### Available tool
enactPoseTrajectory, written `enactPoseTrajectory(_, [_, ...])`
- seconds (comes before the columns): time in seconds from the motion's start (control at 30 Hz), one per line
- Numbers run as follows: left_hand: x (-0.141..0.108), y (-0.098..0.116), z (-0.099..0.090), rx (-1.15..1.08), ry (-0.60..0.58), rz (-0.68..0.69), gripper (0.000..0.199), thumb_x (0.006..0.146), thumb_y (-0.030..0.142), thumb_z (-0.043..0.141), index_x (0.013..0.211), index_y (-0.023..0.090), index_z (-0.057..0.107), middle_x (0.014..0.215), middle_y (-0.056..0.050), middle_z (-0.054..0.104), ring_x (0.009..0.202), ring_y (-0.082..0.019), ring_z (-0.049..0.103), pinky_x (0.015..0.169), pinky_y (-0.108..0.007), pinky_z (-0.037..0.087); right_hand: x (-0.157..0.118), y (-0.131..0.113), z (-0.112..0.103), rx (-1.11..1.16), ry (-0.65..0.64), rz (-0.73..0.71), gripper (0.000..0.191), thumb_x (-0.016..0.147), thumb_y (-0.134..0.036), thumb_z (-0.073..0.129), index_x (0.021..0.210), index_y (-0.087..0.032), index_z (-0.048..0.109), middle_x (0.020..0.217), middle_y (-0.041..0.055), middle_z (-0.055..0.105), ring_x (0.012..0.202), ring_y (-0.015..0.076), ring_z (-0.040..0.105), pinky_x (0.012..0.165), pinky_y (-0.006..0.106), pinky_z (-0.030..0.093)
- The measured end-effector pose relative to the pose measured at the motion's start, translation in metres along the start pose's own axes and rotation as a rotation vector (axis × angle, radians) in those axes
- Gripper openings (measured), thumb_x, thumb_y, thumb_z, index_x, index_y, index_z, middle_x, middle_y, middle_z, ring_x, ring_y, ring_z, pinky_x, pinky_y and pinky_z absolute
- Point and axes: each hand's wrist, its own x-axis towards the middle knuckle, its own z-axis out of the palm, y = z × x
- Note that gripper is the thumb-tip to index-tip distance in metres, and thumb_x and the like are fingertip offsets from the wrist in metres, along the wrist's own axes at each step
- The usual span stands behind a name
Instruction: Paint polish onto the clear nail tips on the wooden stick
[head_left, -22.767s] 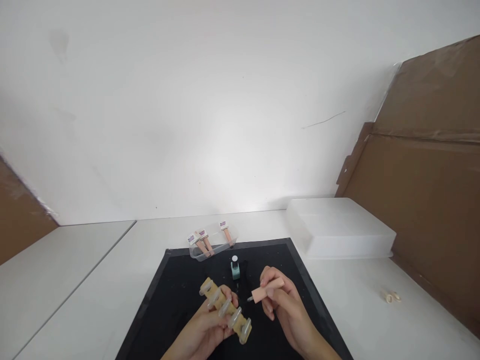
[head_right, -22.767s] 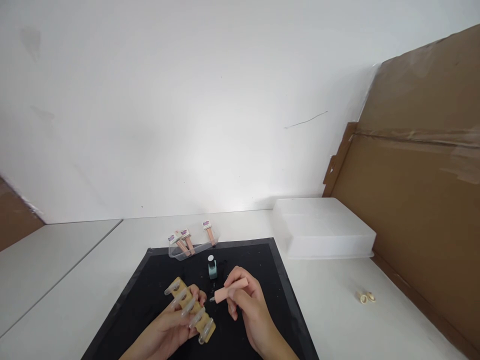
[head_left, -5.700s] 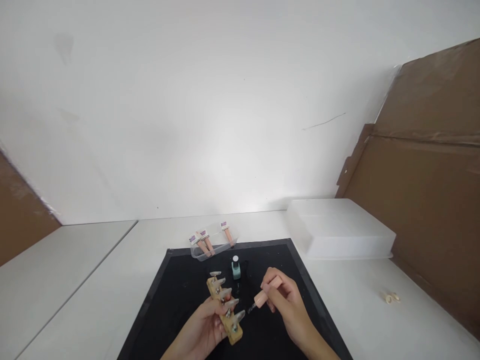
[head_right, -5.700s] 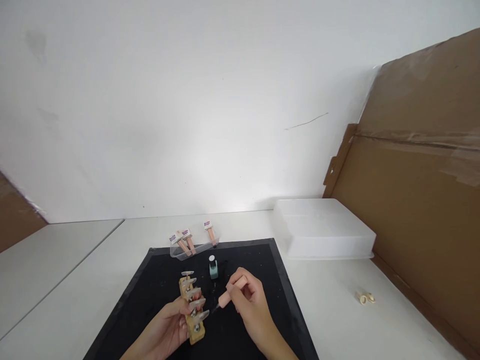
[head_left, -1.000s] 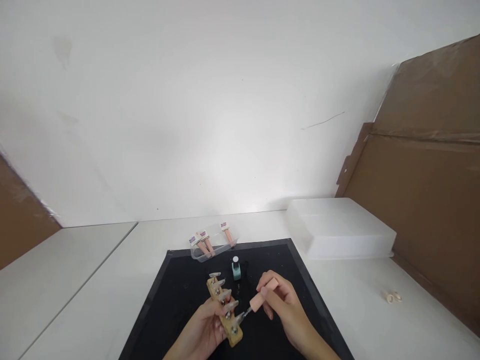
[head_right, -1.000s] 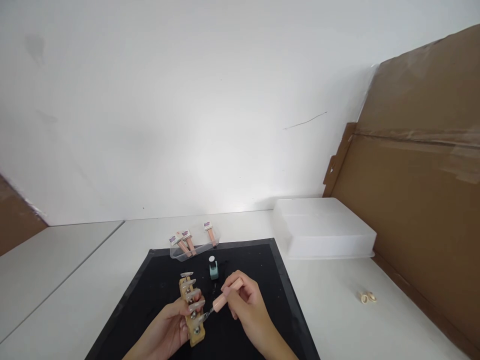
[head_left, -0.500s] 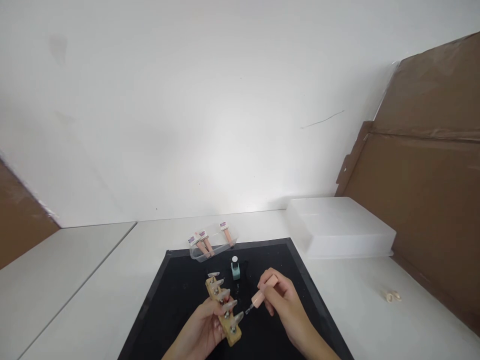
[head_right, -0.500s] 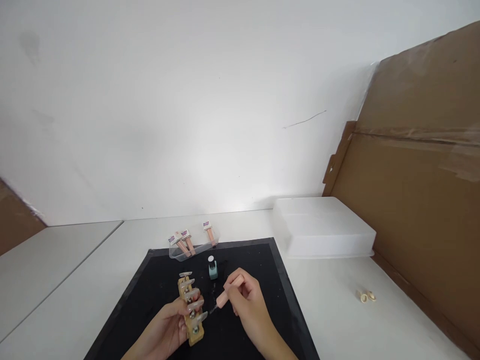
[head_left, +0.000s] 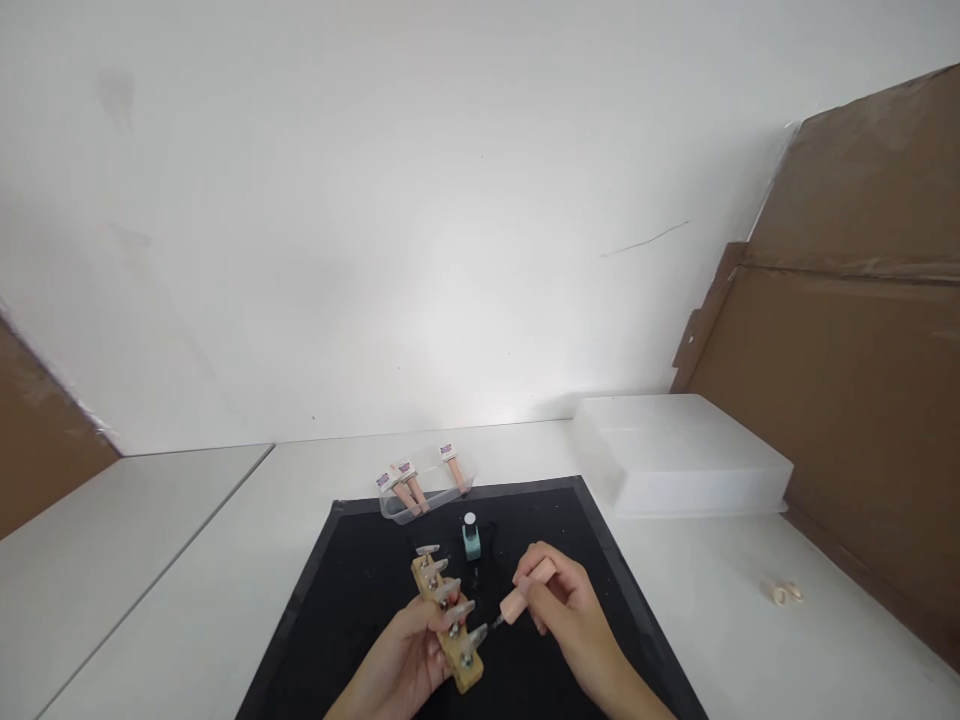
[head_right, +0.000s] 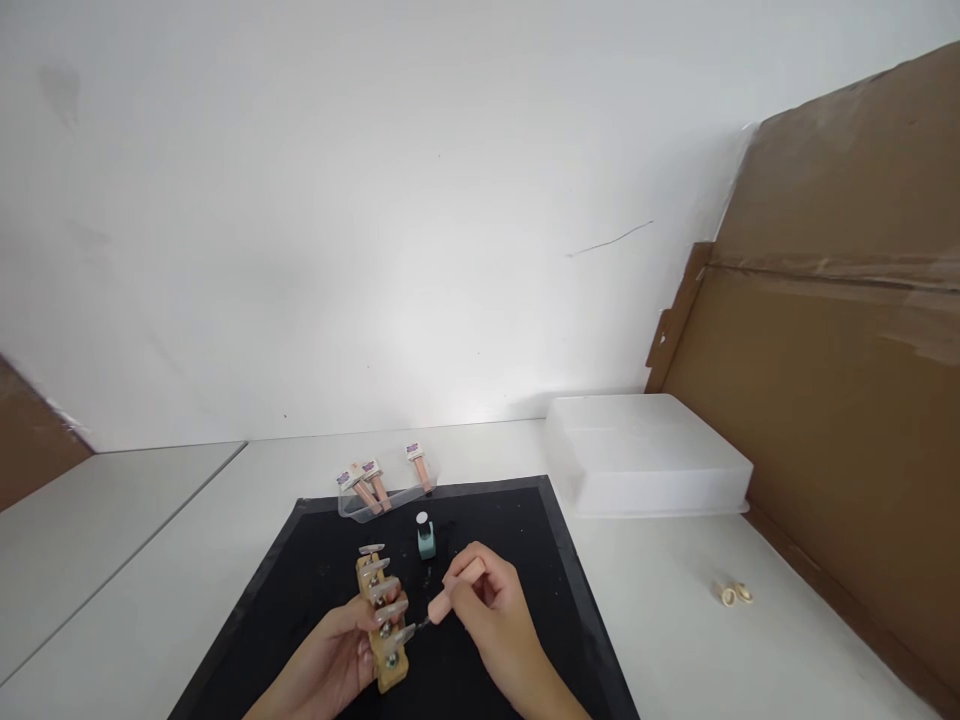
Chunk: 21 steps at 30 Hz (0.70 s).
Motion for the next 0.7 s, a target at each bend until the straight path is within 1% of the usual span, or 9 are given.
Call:
enactPoseTrajectory(0.1, [0.0002, 0.0001, 0.0000, 0.000, -0.002, -0.008, 0.021, 0.057, 0.002, 0.058, 0.074, 0.015, 0.058, 0.057, 0.004, 0.055, 0.050, -0.007, 0.049, 0.053, -0.021, 0.033, -0.0002, 0.0051, -0.0029, 0.029, -0.013, -0.020, 0.023, 0.076, -0.035, 0.061, 0.064, -0.017, 0.055, 0.053, -0.0025, 0.054, 0.042, 0.0086, 0.037, 0.041, 0.020, 0.027])
enactPoseTrajectory(0.2, [0.0008, 0.0004, 0.0018, 0.002, 0.005, -0.007, 0.020, 0.057, 0.002, 0.058, 0.073, 0.014, 0.058, 0.057, 0.005, 0.055, 0.049, -0.007, 0.047, 0.053, -0.021, 0.031, -0.0024, 0.0050, -0.0043, 0.030, -0.086, -0.016, 0.027, 0.075, -0.042, 0.062, 0.069, -0.016, 0.059, 0.058, -0.0026, 0.050, 0.043, 0.0076, 0.036, 0.041, 0.020, 0.028])
enactPoseTrajectory(0.3, [0.0006, 0.0002, 0.0040, 0.007, 0.024, -0.004, 0.020, 0.057, 0.002, 0.058, 0.074, 0.014, 0.059, 0.057, 0.004, 0.055, 0.051, -0.007, 0.048, 0.055, -0.022, 0.032, -0.0036, 0.0024, -0.0031, 0.003, -0.141, 0.015, 0.029, 0.073, -0.044, 0.063, 0.070, -0.015, 0.060, 0.059, -0.0035, 0.047, 0.042, 0.0063, 0.035, 0.041, 0.020, 0.028])
enactPoseTrajectory(0.33, [0.0003, 0.0001, 0.0044, 0.008, 0.027, -0.009, 0.020, 0.056, 0.002, 0.058, 0.073, 0.013, 0.059, 0.056, 0.005, 0.054, 0.051, -0.008, 0.048, 0.055, -0.022, 0.032, -0.0034, 0.0021, -0.0025, -0.006, -0.134, 0.026, 0.029, 0.073, -0.044, 0.064, 0.070, -0.015, 0.059, 0.058, -0.0039, 0.047, 0.042, 0.0062, 0.035, 0.041, 0.020, 0.028])
enactPoseTrajectory(0.4, [-0.0004, -0.0003, 0.0045, 0.011, 0.050, -0.016, 0.021, 0.057, 0.003, 0.058, 0.075, 0.013, 0.060, 0.060, 0.003, 0.057, 0.053, -0.008, 0.050, 0.058, -0.023, 0.034, -0.0021, 0.0031, -0.0015, -0.015, -0.080, 0.034, 0.028, 0.073, -0.043, 0.063, 0.067, -0.016, 0.057, 0.055, -0.0045, 0.048, 0.041, 0.0062, 0.033, 0.040, 0.020, 0.027])
enactPoseTrajectory(0.47, [-0.0008, -0.0006, 0.0036, -0.002, 0.021, -0.017, 0.021, 0.056, 0.003, 0.058, 0.074, 0.013, 0.059, 0.059, 0.003, 0.056, 0.053, -0.008, 0.050, 0.057, -0.023, 0.034, -0.0003, 0.0053, -0.0012, -0.007, -0.019, 0.036, 0.029, 0.075, -0.042, 0.062, 0.065, -0.016, 0.053, 0.052, -0.0039, 0.051, 0.040, 0.0064, 0.032, 0.040, 0.020, 0.026])
enactPoseTrajectory(0.53, [-0.0010, -0.0008, 0.0026, -0.013, -0.013, -0.014, 0.020, 0.055, 0.003, 0.058, 0.073, 0.013, 0.059, 0.058, 0.004, 0.055, 0.051, -0.007, 0.049, 0.057, -0.022, 0.034, 0.0006, 0.0069, -0.0014, 0.018, 0.002, 0.036, 0.030, 0.076, -0.043, 0.060, 0.065, -0.017, 0.052, 0.051, -0.0031, 0.054, 0.039, 0.0065, 0.032, 0.039, 0.020, 0.025])
enactPoseTrajectory(0.6, [-0.0009, -0.0007, 0.0026, -0.007, -0.006, -0.016, 0.020, 0.056, 0.002, 0.058, 0.073, 0.013, 0.059, 0.059, 0.003, 0.056, 0.051, -0.007, 0.049, 0.057, -0.022, 0.034, 0.0000, 0.0066, -0.0013, 0.046, -0.029, 0.040, 0.030, 0.076, -0.044, 0.061, 0.067, -0.016, 0.054, 0.052, -0.0038, 0.052, 0.039, 0.0062, 0.032, 0.039, 0.020, 0.025])
enactPoseTrajectory(0.7, [-0.0008, 0.0000, 0.0046, 0.012, 0.038, -0.016, 0.020, 0.057, 0.001, 0.057, 0.073, 0.013, 0.058, 0.059, 0.003, 0.057, 0.052, -0.008, 0.051, 0.057, -0.022, 0.034, -0.0025, 0.0036, -0.0001, 0.054, -0.115, 0.058, 0.031, 0.074, -0.045, 0.063, 0.070, -0.015, 0.058, 0.053, -0.0056, 0.045, 0.039, 0.0054, 0.032, 0.040, 0.020, 0.025])
